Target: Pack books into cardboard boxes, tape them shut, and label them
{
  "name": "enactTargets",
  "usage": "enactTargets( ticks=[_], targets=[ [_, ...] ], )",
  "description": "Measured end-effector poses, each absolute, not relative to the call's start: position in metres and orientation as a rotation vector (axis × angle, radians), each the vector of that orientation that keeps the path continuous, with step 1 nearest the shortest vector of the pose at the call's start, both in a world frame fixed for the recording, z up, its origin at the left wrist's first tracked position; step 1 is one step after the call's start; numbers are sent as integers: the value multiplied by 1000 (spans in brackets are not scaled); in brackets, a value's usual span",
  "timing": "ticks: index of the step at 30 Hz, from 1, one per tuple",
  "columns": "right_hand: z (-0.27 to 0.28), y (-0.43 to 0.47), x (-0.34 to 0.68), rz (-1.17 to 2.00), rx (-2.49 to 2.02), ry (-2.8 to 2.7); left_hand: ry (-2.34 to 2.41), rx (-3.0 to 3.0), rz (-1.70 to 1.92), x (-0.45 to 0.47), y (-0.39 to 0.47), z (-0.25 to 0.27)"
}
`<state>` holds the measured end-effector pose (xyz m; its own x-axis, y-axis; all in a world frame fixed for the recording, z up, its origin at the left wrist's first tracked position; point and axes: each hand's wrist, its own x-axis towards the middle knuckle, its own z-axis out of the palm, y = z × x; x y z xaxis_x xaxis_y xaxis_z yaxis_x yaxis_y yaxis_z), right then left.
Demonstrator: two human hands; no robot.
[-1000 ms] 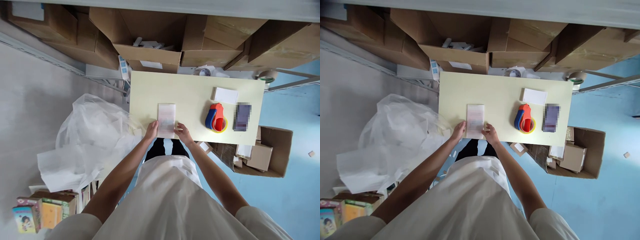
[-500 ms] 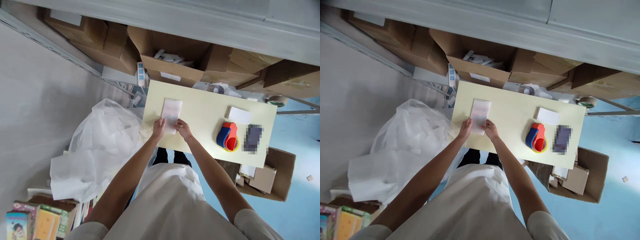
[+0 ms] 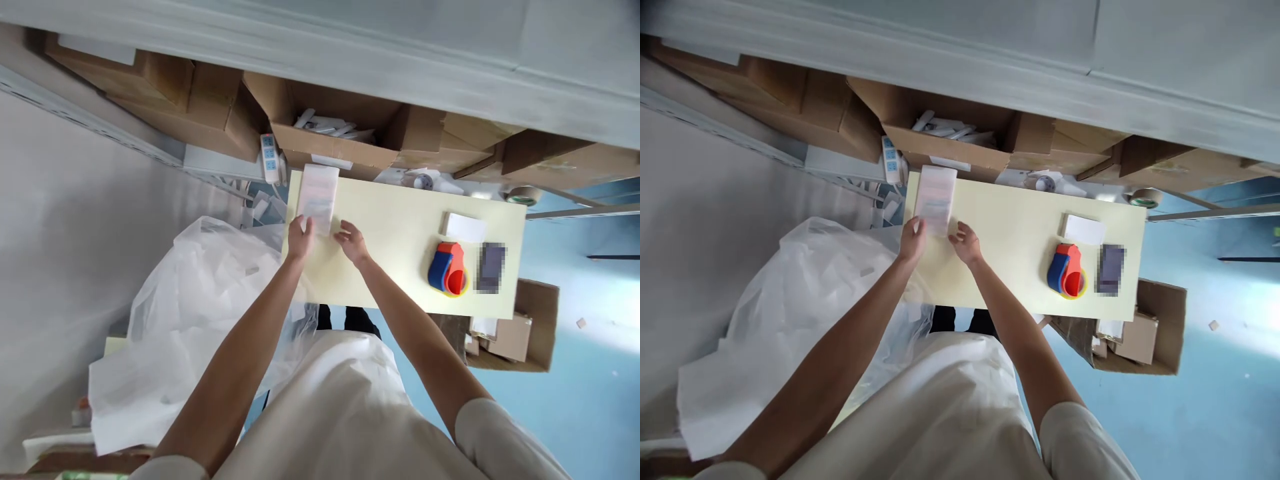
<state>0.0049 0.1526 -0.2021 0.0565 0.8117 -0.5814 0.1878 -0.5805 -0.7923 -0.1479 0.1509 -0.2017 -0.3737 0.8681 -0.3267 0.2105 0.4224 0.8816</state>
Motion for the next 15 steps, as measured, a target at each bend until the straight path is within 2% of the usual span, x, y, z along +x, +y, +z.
enactTargets(
  ticks=[4, 9, 15],
  targets=[
    [-188, 85, 49, 1601, -1905, -900, 1745, 1126, 673, -113, 105, -173],
    [-156, 11, 114, 1554, -1954, -929, 1302, 1073, 322, -98, 54, -145],
    [-131, -8, 164, 1653, -1785, -1150, 1490, 909, 474, -120, 2, -94]
  ],
)
